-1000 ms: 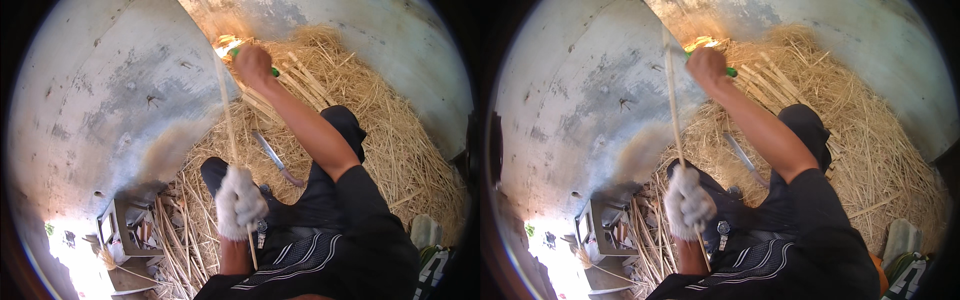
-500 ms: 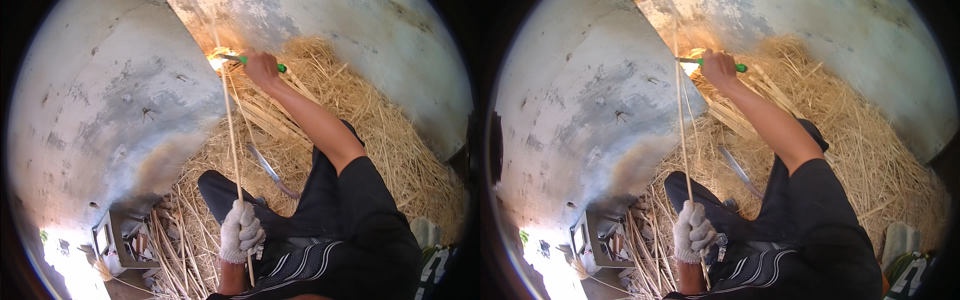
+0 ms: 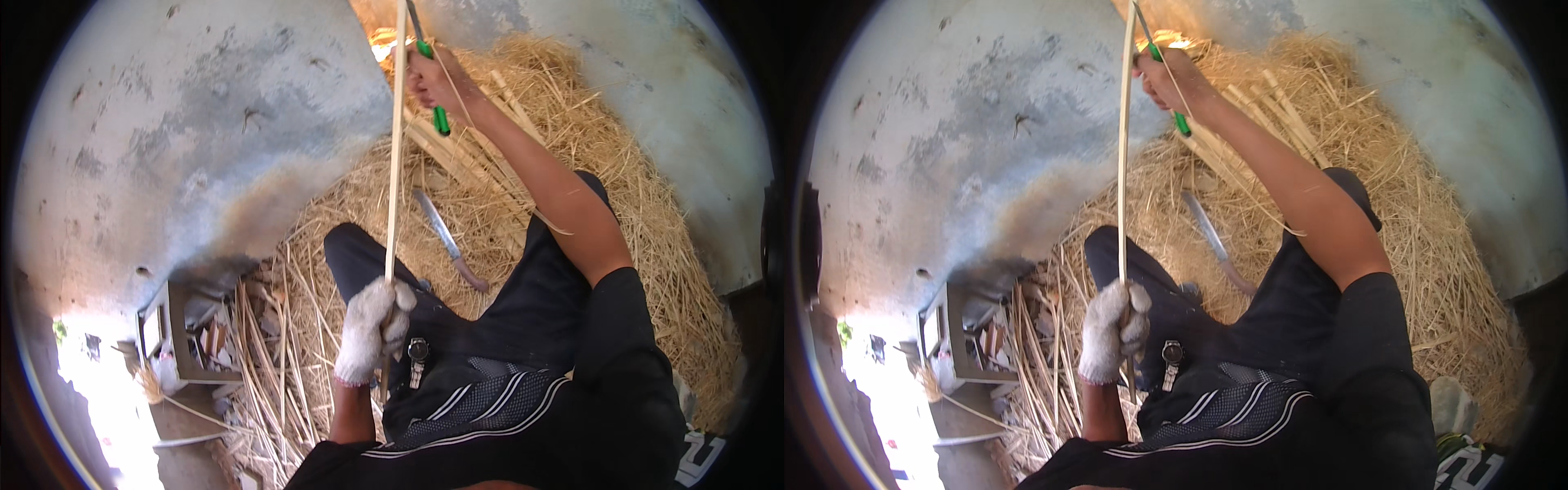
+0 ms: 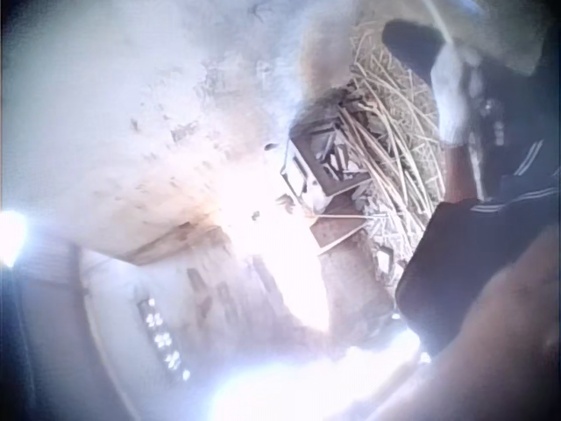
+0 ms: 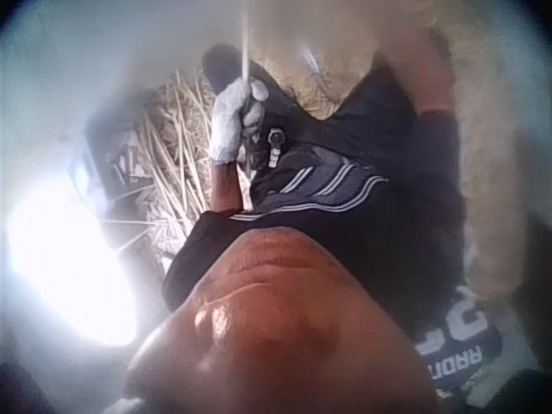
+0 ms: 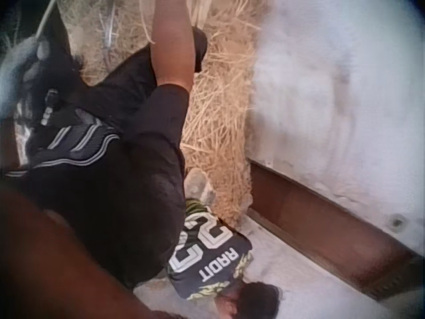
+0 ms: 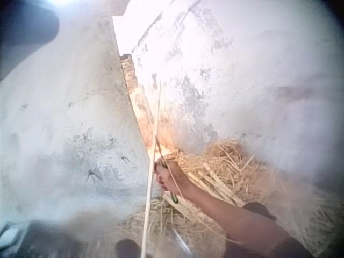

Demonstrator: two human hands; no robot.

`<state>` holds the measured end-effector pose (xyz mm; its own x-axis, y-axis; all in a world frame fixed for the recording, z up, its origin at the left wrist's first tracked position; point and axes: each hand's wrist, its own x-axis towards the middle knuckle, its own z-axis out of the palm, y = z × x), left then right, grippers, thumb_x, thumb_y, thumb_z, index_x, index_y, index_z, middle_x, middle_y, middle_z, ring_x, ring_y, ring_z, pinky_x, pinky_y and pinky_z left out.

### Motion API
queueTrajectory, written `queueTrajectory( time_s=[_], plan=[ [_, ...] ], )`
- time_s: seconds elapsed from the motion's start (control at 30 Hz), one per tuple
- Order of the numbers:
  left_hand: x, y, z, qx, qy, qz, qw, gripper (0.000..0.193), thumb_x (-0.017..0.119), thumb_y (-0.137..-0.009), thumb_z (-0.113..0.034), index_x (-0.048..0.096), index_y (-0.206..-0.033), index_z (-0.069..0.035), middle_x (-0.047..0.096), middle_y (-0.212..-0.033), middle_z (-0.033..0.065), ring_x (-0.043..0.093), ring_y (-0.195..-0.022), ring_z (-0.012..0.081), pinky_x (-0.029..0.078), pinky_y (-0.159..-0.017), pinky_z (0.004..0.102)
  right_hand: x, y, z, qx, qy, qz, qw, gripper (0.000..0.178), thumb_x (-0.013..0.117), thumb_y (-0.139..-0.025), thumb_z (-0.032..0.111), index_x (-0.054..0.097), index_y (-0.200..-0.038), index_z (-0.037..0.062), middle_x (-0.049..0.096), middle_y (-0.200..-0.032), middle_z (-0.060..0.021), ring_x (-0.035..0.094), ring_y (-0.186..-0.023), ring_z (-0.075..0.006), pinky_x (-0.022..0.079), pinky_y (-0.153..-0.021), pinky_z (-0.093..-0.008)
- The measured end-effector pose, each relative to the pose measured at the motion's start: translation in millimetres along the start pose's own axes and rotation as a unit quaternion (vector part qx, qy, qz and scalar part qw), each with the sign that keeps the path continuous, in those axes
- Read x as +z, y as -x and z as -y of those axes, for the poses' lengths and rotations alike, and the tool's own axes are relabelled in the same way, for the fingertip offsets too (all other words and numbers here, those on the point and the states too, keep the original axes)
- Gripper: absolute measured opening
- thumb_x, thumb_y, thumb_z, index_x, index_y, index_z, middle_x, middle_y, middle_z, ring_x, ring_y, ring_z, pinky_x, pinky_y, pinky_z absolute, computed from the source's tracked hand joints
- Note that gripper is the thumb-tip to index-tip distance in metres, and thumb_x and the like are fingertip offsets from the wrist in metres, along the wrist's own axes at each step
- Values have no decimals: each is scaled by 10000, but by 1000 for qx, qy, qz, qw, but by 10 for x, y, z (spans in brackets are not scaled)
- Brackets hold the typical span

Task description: The person sits on a bed of straw and uses a green utility knife to split long bamboo poles into thin strips. They hold the pole with a gloved left hand and shave the material with the right hand, occasionally switching to a curved blade to separate the strips further.

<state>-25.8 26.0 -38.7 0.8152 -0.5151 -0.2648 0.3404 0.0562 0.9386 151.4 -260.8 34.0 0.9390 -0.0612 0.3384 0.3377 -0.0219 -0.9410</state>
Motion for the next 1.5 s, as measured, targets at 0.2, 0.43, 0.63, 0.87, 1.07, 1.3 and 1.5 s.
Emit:
queueTrajectory(
  time_s=[0.2,0.43,0.63,0.87,1.07,1.3,1.5],
  plan=[
    [157,-53,-400,43,150,4,988,329,457,-1000,-345,556,-867,-60,345,-453,-32,250,-294,80,248,-268,254,628,533,-98,-318,203,31,926,127,598,-901,168,588,-867,47,547,-589,-35,522,-490,-130,410,-433,-306],
    [28,-140,-621,28,375,98,922,237,486,-963,-264,542,-891,-45,319,-459,-40,279,-293,85,243,-274,235,882,965,-25,-431,340,103,830,132,641,-839,133,549,-802,47,601,-637,-126,621,-517,-278,483,-455,-375],
    [96,-142,-532,22,405,171,898,213,476,-965,-217,486,-802,-81,306,-459,-53,279,-294,74,256,-271,237,877,977,-117,-359,417,7,835,174,606,-887,142,538,-759,45,502,-519,-96,538,-410,-238,456,-416,-369],
    [398,12,-116,-79,285,97,951,327,477,-974,-251,410,-682,-119,306,-469,-40,242,-325,66,212,-278,227,88,152,-79,-276,514,-160,796,287,600,-878,77,533,-606,12,475,-444,-57,418,-348,-137,303,-296,-293],
    [223,339,36,-96,224,61,968,383,559,-962,-321,408,-683,-106,307,-491,-39,250,-354,57,187,-311,221,-485,-306,58,-217,517,-252,789,270,575,-894,111,568,-648,0,511,-452,-86,469,-361,-159,333,-315,-311],
    [-224,91,84,-45,-15,110,993,458,516,-940,-512,543,-944,-54,521,-666,84,554,-545,214,523,-508,361,-5,46,316,-290,470,-205,808,199,653,-857,126,615,-723,-16,576,-487,-138,560,-385,-213,442,-372,-328],
    [75,-553,-766,136,45,126,982,734,347,-935,-716,479,-1234,-59,629,-803,129,650,-658,213,577,-597,354,255,289,440,-365,441,-183,799,197,667,-844,141,611,-735,-13,565,-490,-151,598,-427,-300,477,-429,-393]
  ],
)
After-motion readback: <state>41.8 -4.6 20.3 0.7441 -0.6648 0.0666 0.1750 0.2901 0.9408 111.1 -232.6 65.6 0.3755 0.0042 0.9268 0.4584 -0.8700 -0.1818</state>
